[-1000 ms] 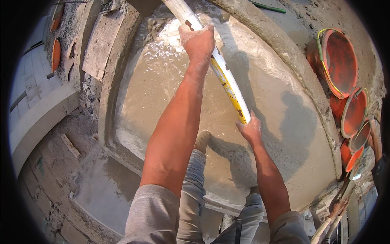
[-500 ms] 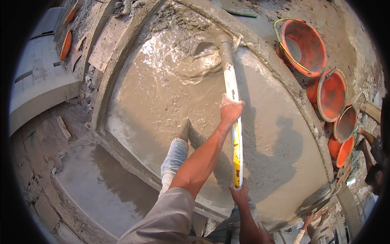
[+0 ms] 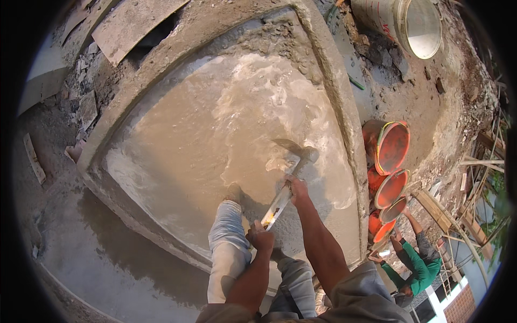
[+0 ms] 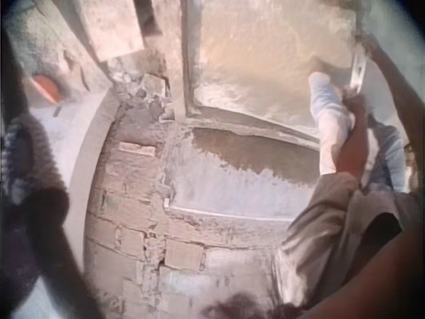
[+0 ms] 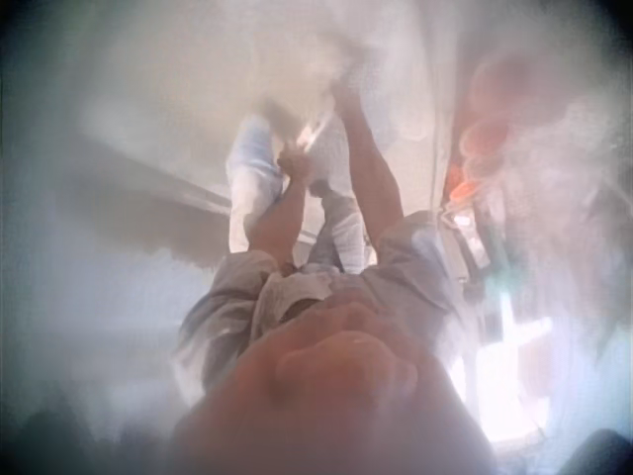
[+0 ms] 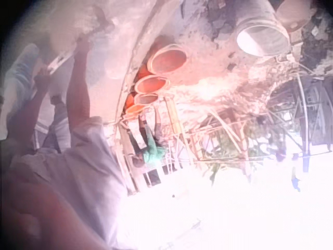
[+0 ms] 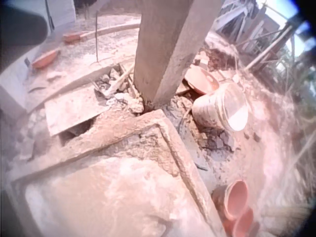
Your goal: The person uses a long straightedge to level and smooth wet concrete on a floor slab. They repeatedly drag the tool across the surface to distribute the material and create a flat finish.
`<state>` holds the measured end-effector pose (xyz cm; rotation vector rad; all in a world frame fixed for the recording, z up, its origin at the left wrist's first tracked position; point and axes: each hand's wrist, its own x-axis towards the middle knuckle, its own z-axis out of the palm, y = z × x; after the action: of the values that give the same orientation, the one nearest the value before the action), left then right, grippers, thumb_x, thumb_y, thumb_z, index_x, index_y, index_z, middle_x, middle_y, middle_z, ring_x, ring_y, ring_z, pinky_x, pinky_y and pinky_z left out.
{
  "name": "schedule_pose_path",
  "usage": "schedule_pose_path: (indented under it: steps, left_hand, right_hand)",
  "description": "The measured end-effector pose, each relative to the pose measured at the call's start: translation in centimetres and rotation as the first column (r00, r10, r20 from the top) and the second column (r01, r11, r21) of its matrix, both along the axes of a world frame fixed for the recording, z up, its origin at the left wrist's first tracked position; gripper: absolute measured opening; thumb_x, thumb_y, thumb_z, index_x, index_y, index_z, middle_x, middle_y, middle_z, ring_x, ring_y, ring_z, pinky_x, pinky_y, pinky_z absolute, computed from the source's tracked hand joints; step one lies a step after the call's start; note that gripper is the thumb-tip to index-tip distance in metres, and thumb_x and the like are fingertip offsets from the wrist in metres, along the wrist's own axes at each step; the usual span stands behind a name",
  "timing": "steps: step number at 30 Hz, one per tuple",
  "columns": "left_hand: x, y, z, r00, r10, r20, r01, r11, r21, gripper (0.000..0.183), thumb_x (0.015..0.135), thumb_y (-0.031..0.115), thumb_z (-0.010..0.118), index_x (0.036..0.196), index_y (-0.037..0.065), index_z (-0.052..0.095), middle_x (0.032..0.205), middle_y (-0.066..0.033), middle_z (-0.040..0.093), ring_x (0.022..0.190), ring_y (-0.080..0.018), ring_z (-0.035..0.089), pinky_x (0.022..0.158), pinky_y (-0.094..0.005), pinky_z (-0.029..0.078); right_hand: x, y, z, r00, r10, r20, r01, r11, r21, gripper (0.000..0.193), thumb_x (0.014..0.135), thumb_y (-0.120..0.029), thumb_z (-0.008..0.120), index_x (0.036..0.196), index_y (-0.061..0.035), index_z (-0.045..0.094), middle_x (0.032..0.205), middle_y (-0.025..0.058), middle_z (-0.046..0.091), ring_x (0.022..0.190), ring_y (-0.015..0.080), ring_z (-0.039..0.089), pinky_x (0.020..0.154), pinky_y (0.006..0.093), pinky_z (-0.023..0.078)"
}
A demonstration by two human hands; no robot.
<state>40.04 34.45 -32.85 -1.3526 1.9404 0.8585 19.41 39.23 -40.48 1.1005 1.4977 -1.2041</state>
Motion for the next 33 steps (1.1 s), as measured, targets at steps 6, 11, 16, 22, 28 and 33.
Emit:
schedule_pose_path:
  steps: [6,11,16,22,28,33]
  left_hand:
    - [-12.4,3.0,4.5,0.812,0.492,-0.314,-0.415,0.865,0.282,0.031,0.069,0.007,0.069,0.098,0.004,0.058,0.091,-0.0145,0.061,0.091,-0.0383,0.058,0.078,-0.0527,0.043]
    - [-32.3,-1.7,10.1,0.629,0.516,-0.581,-0.533,0.831,0.160,0.043,0.072,0.012,0.075,0.108,0.005,0.053,0.103,-0.0170,0.060,0.102,-0.0396,0.056,0.088,-0.0500,0.044]
    - [-36.3,2.2,1.5,0.642,0.573,-0.510,-0.546,0.808,0.221,0.046,0.072,0.026,0.076,0.106,0.005,0.054,0.077,-0.0208,0.066,0.069,-0.0424,0.065,0.062,-0.0492,0.052]
    - [-35.4,11.3,0.4,0.620,0.734,-0.276,-0.678,0.679,0.282,0.040,0.070,0.025,0.073,0.100,0.003,0.059,0.083,-0.0231,0.067,0.079,-0.0427,0.066,0.072,-0.0498,0.053]
    - [-35.5,22.2,9.7,0.512,0.829,-0.225,-0.787,0.558,0.264,0.041,0.069,0.026,0.073,0.100,0.005,0.059,0.083,-0.0232,0.067,0.081,-0.0437,0.066,0.075,-0.0525,0.052]
    - [-39.4,16.5,8.4,0.517,0.745,-0.422,-0.738,0.638,0.221,0.041,0.070,0.028,0.076,0.100,0.007,0.057,0.081,-0.0208,0.067,0.076,-0.0433,0.065,0.068,-0.0524,0.052]
  right_hand:
    - [-11.4,-8.4,15.6,0.826,0.419,-0.378,-0.321,0.900,0.295,0.047,0.079,-0.003,0.073,0.119,0.0007,0.050,0.084,0.0075,0.061,0.067,0.0185,0.062,0.062,0.0306,0.052]
    - [-26.4,-16.0,25.5,0.466,0.573,-0.675,-0.593,0.768,0.243,0.040,0.081,-0.007,0.072,0.115,0.0033,0.055,0.088,0.0108,0.064,0.075,0.0196,0.066,0.071,0.0326,0.055]
    - [-34.7,-17.2,16.3,0.358,0.595,-0.720,-0.797,0.596,0.097,0.018,0.084,-0.012,0.063,0.092,0.0040,0.059,0.068,0.0102,0.061,0.056,0.0185,0.061,0.054,0.0339,0.052]
    - [-33.5,-12.0,4.3,0.518,0.778,-0.356,-0.815,0.575,0.069,0.020,0.083,-0.015,0.065,0.074,0.0023,0.059,0.061,0.0092,0.058,0.049,0.0190,0.058,0.045,0.0332,0.046]
    - [-29.7,-4.4,15.0,0.316,0.929,-0.192,-0.922,0.348,0.167,0.020,0.082,-0.013,0.064,0.086,0.0065,0.061,0.066,0.0104,0.060,0.051,0.0200,0.060,0.050,0.0328,0.049]
    - [-35.0,-6.8,21.2,0.378,0.626,-0.682,-0.885,0.462,-0.066,0.041,0.081,-0.008,0.060,0.117,0.0040,0.047,0.071,0.0112,0.058,0.055,0.0218,0.059,0.053,0.0350,0.050]
